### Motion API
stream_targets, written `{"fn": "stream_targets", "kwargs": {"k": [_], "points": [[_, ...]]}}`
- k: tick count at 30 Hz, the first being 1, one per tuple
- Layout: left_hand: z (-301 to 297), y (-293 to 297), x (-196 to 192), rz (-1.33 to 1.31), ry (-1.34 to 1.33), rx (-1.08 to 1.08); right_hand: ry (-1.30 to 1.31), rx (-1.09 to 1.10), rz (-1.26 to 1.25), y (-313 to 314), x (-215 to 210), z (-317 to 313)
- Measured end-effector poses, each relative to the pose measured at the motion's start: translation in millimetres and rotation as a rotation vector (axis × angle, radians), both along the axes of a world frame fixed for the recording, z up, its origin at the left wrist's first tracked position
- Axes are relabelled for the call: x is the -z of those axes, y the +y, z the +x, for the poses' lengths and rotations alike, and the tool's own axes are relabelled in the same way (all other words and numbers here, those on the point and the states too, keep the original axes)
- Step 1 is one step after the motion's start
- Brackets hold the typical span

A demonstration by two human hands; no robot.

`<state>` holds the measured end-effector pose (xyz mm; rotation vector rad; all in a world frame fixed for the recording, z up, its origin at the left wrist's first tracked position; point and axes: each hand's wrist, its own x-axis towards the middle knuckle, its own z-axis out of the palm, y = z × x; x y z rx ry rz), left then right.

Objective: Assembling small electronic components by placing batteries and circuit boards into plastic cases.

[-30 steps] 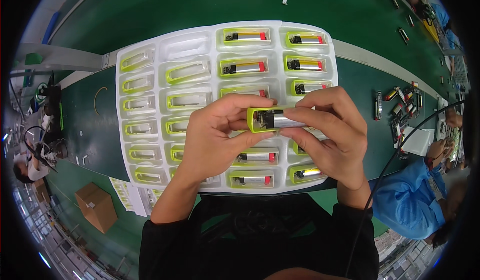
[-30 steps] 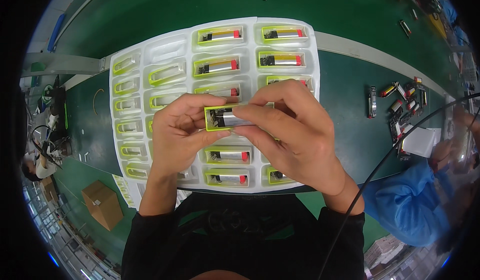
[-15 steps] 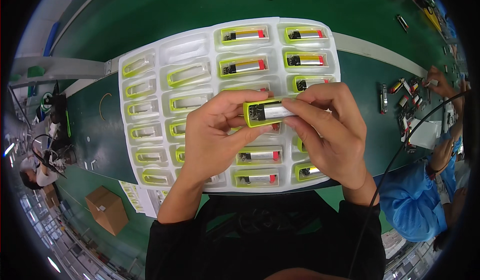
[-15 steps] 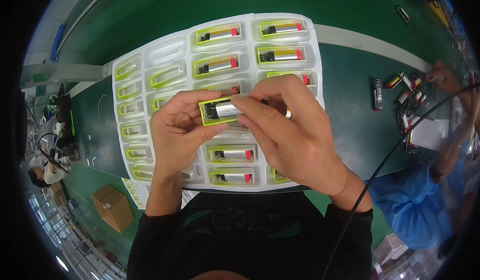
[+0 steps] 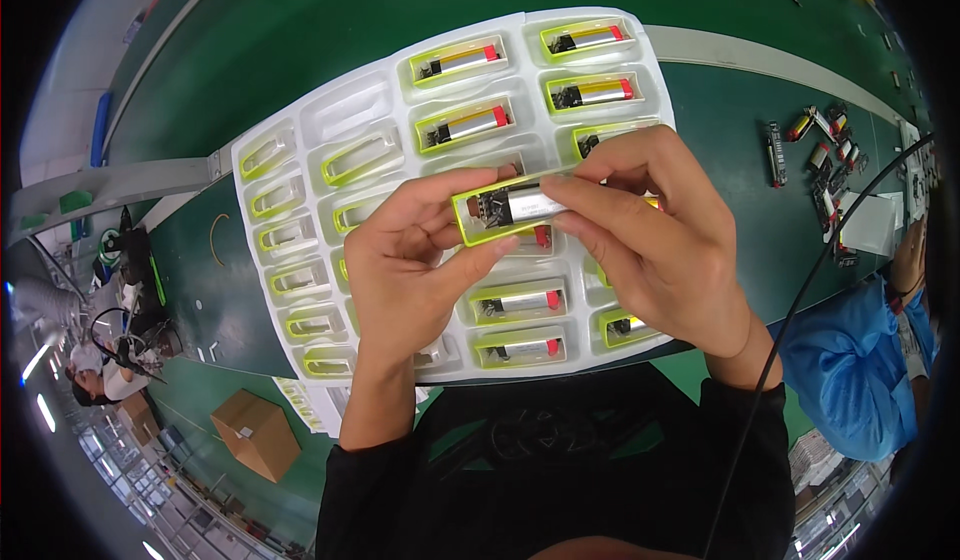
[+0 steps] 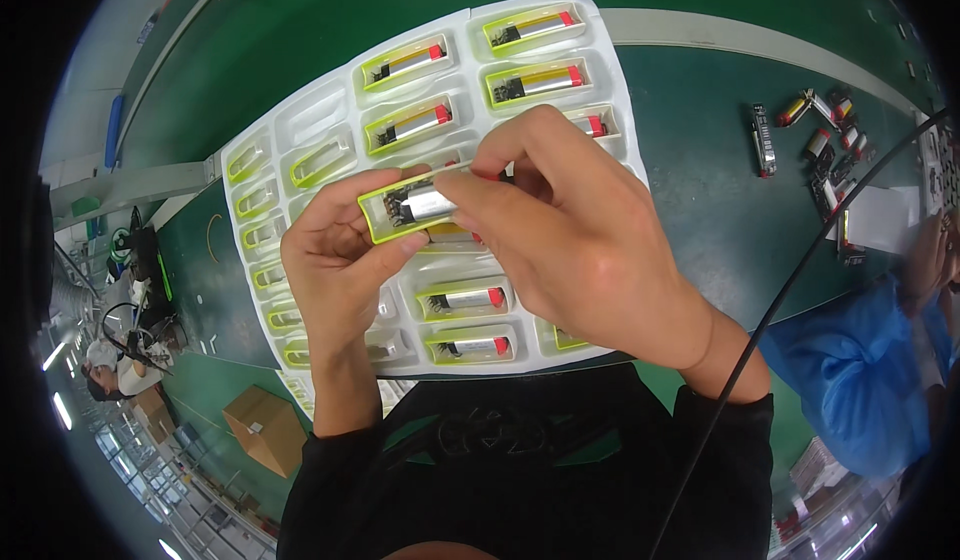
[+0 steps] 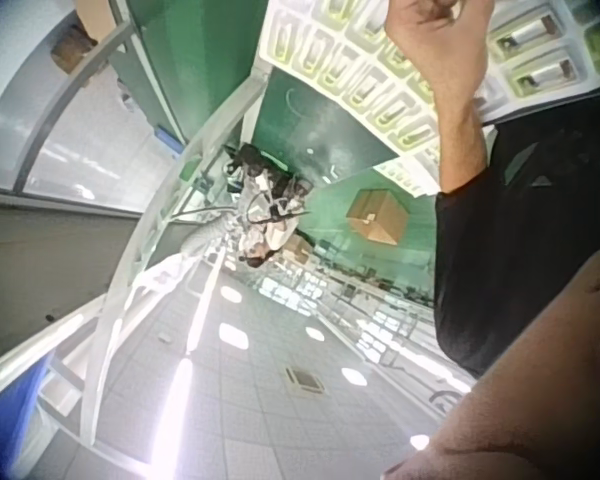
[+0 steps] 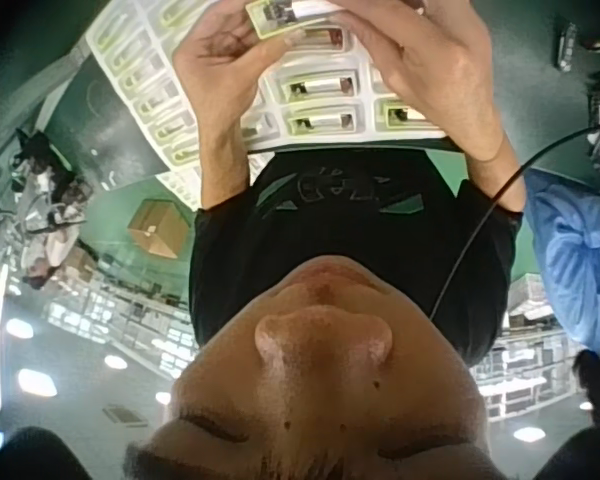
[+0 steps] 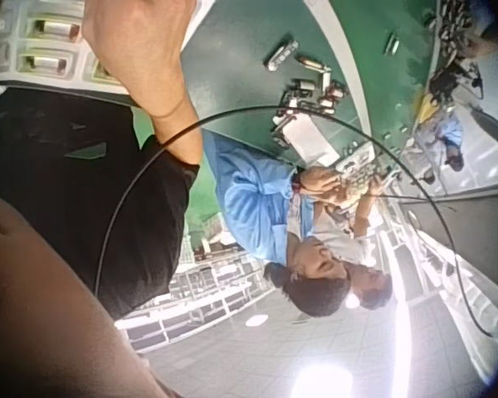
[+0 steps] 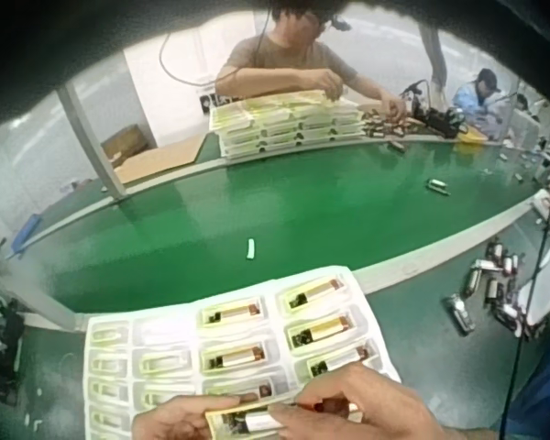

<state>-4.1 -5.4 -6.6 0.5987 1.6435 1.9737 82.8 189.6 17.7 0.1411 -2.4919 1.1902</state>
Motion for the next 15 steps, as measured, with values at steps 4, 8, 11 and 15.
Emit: {"fn": "stream_targets", "kwargs": {"k": [4,8,11,15], "points": [[1,1,-2,-0.038,-0.003,-0.002,0.001,-0.001,-0.029,0,3,0],[-1,-2,4,-0.039,0.035,-0.035,-0.061,-0.056,-0.155,10,1,1],[-3,-4,1,-0.07,0.08,-0.11,-0.201,-0.043,-0.677,18,-1,4],[0,-12,-8,-0.028,-0.028,-0.064,-0.239,-0.195,-0.887,21,3,1]]}}
